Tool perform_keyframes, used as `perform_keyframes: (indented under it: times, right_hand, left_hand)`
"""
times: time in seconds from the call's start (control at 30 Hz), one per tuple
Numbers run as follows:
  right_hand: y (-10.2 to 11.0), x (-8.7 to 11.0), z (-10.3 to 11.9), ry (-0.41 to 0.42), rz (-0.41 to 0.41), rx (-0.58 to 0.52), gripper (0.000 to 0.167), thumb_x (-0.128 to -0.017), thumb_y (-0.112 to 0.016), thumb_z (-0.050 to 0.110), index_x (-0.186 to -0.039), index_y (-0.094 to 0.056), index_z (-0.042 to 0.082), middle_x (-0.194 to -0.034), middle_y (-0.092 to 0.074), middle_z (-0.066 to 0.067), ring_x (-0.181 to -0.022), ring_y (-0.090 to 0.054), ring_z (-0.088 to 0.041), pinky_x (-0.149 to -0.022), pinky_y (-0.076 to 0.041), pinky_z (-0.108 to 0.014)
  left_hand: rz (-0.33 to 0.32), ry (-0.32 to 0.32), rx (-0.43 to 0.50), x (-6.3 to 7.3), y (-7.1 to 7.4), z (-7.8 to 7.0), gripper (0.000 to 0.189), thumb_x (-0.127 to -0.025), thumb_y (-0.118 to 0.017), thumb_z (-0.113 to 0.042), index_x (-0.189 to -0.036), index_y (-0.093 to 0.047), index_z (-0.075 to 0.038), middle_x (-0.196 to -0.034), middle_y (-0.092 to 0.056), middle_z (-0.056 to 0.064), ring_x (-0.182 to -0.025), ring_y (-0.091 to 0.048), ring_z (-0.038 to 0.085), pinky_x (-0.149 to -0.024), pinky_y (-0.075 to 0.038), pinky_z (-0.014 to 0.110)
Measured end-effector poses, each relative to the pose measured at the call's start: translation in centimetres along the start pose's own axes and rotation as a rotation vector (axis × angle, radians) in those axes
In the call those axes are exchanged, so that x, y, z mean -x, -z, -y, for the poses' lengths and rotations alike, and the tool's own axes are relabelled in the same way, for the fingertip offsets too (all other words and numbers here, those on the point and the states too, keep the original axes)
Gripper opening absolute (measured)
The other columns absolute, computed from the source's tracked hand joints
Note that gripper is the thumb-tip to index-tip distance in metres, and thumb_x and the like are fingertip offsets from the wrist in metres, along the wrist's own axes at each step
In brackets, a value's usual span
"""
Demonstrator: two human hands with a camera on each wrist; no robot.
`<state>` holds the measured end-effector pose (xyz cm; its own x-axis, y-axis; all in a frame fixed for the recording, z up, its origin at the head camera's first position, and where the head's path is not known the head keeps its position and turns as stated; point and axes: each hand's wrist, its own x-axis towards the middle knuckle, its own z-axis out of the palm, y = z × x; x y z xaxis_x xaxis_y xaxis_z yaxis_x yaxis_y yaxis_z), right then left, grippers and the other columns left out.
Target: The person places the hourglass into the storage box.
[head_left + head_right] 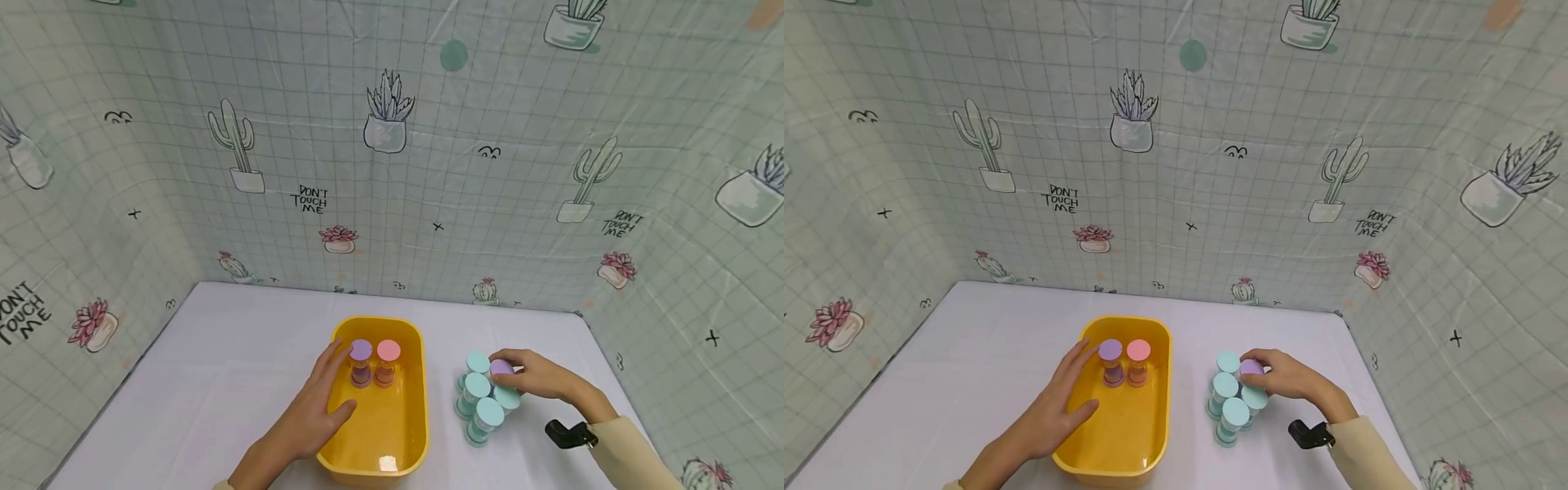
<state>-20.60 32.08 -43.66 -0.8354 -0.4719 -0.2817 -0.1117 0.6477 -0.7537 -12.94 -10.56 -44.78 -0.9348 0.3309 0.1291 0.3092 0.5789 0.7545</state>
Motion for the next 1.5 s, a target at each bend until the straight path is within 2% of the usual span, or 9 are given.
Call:
perform_keyframes:
  times: [0.1, 0.3, 0.57, 0.8, 0.93, 1.07, 1.23, 1.5]
  right_hand:
    - [-0.2, -0.3, 0.2, -0.013, 0.012, -0.005, 0.046, -0.098, -0.067, 0.029, -0.133, -0.061, -0.001, -0.123, -0.065, -0.016, -0.102, -0.062, -0.023, -0.074, -0.058, -0.032]
    - [0.1, -0.7, 0.3, -0.024, -0.015, 0.026, 0.041, -0.097, -0.069, 0.026, -0.127, -0.063, 0.0, -0.116, -0.066, -0.014, -0.094, -0.062, -0.022, -0.071, -0.06, -0.034]
    - [1.2, -0.6, -0.1, 0.004, -0.091, 0.069, 0.049, -0.096, -0.068, 0.017, -0.135, -0.054, -0.007, -0.11, -0.065, -0.018, -0.087, -0.066, -0.024, -0.069, -0.06, -0.036]
    - [0.7, -0.9, -0.4, 0.029, -0.175, 0.236, 0.05, -0.09, -0.075, 0.011, -0.134, -0.057, -0.005, -0.123, -0.065, -0.026, -0.104, -0.065, -0.032, -0.085, -0.061, -0.049]
    - [0.4, -1.0, -0.3, 0.036, -0.2, 0.26, 0.047, -0.087, -0.077, 0.007, -0.128, -0.059, -0.006, -0.121, -0.066, -0.028, -0.105, -0.067, -0.036, -0.086, -0.06, -0.054]
    - [0.6, -1.1, -0.3, 0.021, -0.206, 0.237, 0.046, -0.087, -0.076, 0.007, -0.128, -0.06, -0.005, -0.117, -0.066, -0.026, -0.098, -0.067, -0.03, -0.081, -0.062, -0.048]
    - [0.6, -1.3, -0.3, 0.005, -0.204, 0.189, 0.047, -0.088, -0.076, 0.01, -0.129, -0.059, -0.005, -0.11, -0.067, -0.02, -0.087, -0.064, -0.021, -0.067, -0.06, -0.033]
    - [0.8, -1.1, -0.1, 0.018, -0.241, 0.166, 0.042, -0.088, -0.078, 0.014, -0.123, -0.061, -0.004, -0.103, -0.067, -0.014, -0.081, -0.063, -0.019, -0.063, -0.057, -0.028]
  left_hand:
    - [0.006, 0.02, 0.0, 0.0, 0.2, 0.1, 0.081, -0.095, -0.065, -0.022, -0.165, -0.024, -0.019, -0.174, -0.009, 0.008, -0.157, -0.022, 0.038, -0.12, -0.029, 0.065]
    - [0.021, 0.034, 0.016, -0.1, 0.3, 0.1, 0.081, -0.095, -0.064, -0.023, -0.165, -0.023, -0.02, -0.174, -0.008, 0.007, -0.158, -0.021, 0.037, -0.121, -0.027, 0.065]
    - [0.024, 0.037, 0.042, -0.3, 0.0, 0.2, 0.081, -0.096, -0.064, -0.022, -0.165, -0.023, -0.021, -0.174, -0.007, 0.006, -0.158, -0.02, 0.037, -0.121, -0.026, 0.065]
    - [0.02, 0.032, 0.037, -0.2, 0.0, 0.3, 0.081, -0.096, -0.065, -0.022, -0.165, -0.024, -0.019, -0.174, -0.007, 0.006, -0.158, -0.019, 0.037, -0.121, -0.026, 0.065]
    - [0.021, 0.039, 0.044, -0.1, 0.0, 0.3, 0.081, -0.095, -0.065, -0.02, -0.165, -0.024, -0.019, -0.174, -0.007, 0.006, -0.158, -0.019, 0.036, -0.122, -0.026, 0.064]
    - [0.021, 0.044, 0.047, -0.2, -0.1, 0.2, 0.081, -0.096, -0.066, -0.019, -0.165, -0.024, -0.02, -0.174, -0.007, 0.006, -0.159, -0.017, 0.036, -0.122, -0.025, 0.064]
    - [0.022, 0.04, 0.04, -0.2, 0.0, 0.2, 0.081, -0.096, -0.066, -0.02, -0.165, -0.023, -0.021, -0.174, -0.007, 0.005, -0.158, -0.018, 0.036, -0.122, -0.026, 0.064]
    - [0.022, 0.035, 0.056, -0.3, -0.1, 0.2, 0.08, -0.096, -0.066, -0.02, -0.165, -0.025, -0.022, -0.174, -0.008, 0.006, -0.157, -0.021, 0.038, -0.12, -0.026, 0.068]
